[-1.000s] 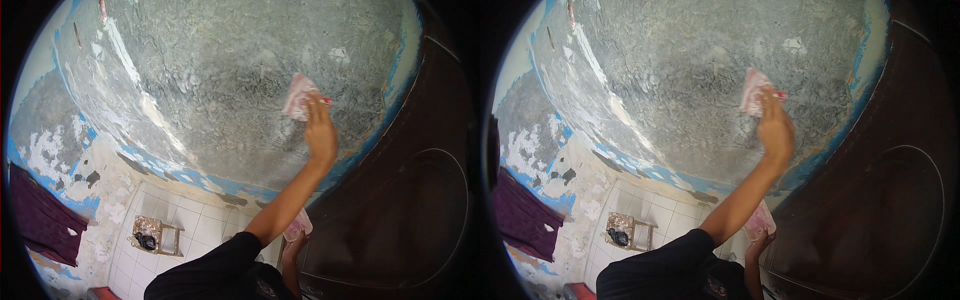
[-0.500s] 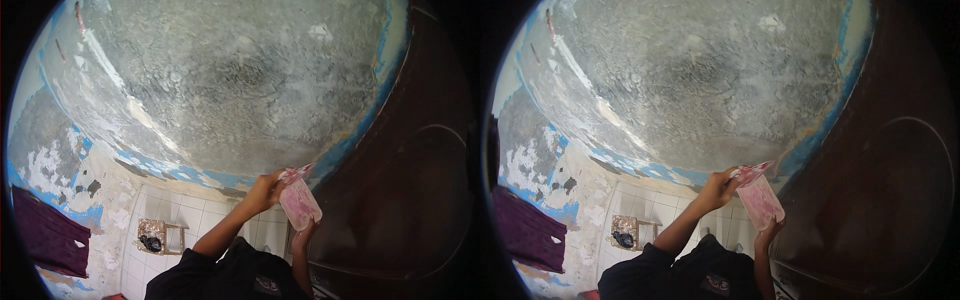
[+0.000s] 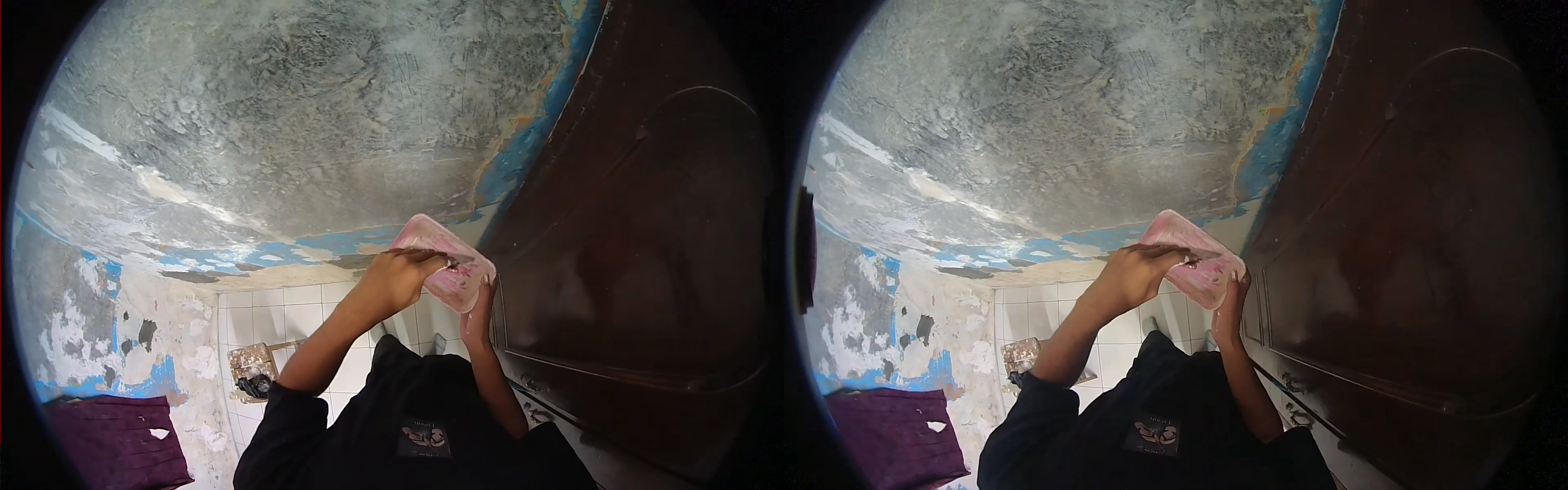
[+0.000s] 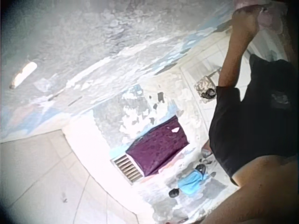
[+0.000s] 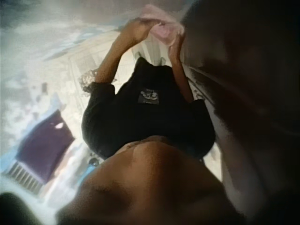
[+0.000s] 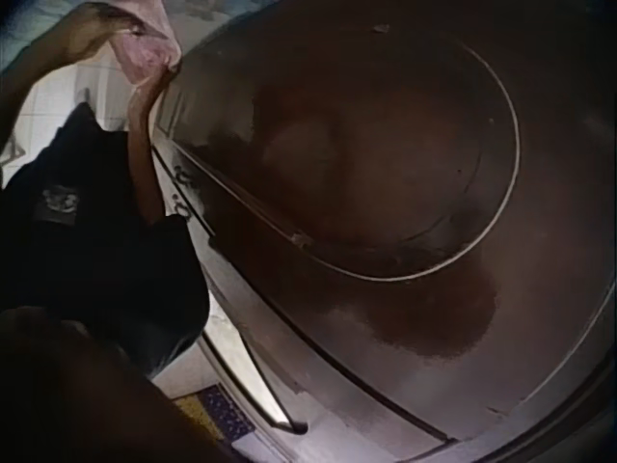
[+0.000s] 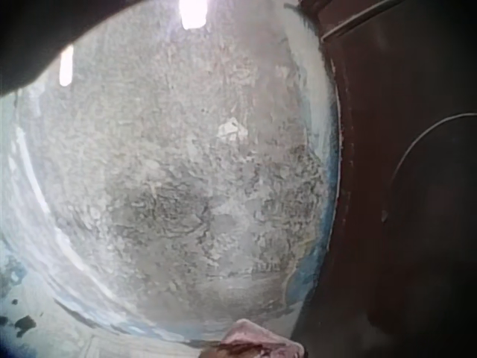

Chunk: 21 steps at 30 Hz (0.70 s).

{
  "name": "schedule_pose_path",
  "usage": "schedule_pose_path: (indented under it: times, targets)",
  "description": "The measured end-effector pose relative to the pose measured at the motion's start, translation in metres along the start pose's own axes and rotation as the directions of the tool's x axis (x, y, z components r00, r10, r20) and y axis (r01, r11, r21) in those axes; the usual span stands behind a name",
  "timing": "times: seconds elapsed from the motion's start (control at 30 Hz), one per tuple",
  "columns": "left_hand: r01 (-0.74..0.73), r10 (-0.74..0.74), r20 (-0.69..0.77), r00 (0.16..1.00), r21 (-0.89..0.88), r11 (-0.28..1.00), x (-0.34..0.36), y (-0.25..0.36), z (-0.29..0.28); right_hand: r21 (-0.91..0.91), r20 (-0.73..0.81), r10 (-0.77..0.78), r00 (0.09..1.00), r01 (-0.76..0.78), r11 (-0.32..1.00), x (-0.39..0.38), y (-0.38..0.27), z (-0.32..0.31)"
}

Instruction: The person applies wall filler to a wall using a scraper tool.

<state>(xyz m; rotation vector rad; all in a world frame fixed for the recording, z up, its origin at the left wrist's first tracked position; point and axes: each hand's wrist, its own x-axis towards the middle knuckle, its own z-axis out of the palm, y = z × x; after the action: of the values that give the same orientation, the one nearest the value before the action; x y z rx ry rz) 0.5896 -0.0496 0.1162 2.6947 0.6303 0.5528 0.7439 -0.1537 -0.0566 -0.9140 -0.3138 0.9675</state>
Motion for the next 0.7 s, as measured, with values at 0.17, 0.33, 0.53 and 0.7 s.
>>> schedule_pose_path:
  times: [0.17, 0.33, 0.53, 0.7]
  targets:
    - [0.006, -0.007, 0.096, 0.995, 0.012, 1.0, -0.008, -0.001, 0.01, 0.049, 0.022, 0.076, 0.997, -0.077, 0.996, -0.01, -0.008, -0.007]
    - [-0.077, 0.065, 0.102, 0.993, 0.127, 0.989, -0.007, -0.011, 0.025, 0.05, 0.046, 0.107, 0.993, -0.109, 0.993, -0.01, -0.009, -0.016]
    - [-0.065, 0.055, 0.069, 0.996, 0.162, 0.985, 0.003, -0.007, 0.021, 0.026, 0.093, 0.155, 0.984, -0.158, 0.987, -0.011, -0.013, -0.013]
    - [-0.058, 0.052, 0.146, 0.988, 0.038, 0.998, 0.011, -0.022, 0.035, -0.189, 0.146, 0.091, 0.985, -0.062, 0.98, -0.005, -0.018, -0.011]
